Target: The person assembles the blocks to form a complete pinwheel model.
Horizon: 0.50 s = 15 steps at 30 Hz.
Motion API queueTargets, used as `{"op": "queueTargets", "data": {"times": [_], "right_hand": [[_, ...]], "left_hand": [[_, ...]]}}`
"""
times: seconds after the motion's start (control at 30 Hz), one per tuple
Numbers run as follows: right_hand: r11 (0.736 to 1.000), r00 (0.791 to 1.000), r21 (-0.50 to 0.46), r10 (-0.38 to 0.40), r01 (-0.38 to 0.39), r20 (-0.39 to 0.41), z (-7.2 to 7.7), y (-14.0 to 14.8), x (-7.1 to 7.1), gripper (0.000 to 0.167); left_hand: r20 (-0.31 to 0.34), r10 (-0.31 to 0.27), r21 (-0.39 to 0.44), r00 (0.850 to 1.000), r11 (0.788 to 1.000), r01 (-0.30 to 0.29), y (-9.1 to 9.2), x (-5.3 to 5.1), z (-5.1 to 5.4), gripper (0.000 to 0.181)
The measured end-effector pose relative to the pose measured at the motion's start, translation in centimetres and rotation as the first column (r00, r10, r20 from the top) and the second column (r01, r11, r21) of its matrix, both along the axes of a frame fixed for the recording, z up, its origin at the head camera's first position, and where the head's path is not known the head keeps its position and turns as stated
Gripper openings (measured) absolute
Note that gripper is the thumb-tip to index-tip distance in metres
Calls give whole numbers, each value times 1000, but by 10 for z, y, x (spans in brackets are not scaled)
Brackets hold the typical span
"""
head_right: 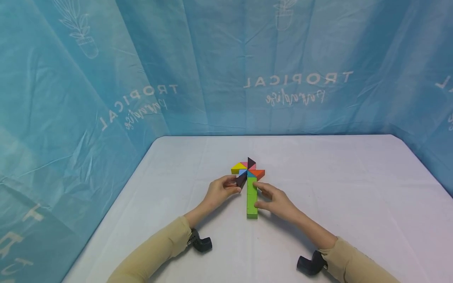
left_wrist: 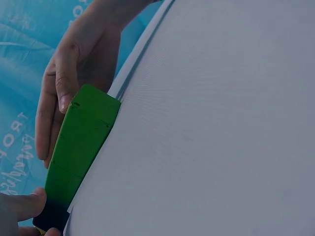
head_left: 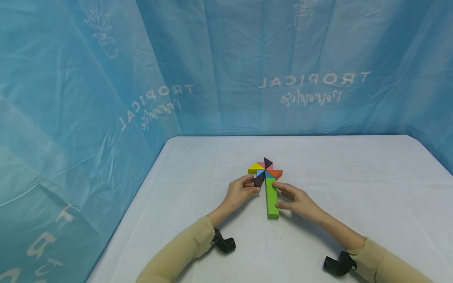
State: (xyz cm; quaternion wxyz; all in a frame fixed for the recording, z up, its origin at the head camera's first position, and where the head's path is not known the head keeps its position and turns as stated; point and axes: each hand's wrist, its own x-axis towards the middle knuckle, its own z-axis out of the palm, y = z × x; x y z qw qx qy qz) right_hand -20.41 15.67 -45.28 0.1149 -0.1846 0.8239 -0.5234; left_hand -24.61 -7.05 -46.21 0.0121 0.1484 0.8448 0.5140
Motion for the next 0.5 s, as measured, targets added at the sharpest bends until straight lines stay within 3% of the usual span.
{"op": "queueTargets", "data": {"times": [0.5], "right_hand": [[1000, 1000, -9, 0, 0, -7, -4, -1, -1, 65]], "left_hand": [[-24, 67, -68, 997, 995, -69, 11, -7, -1, 47]]}}
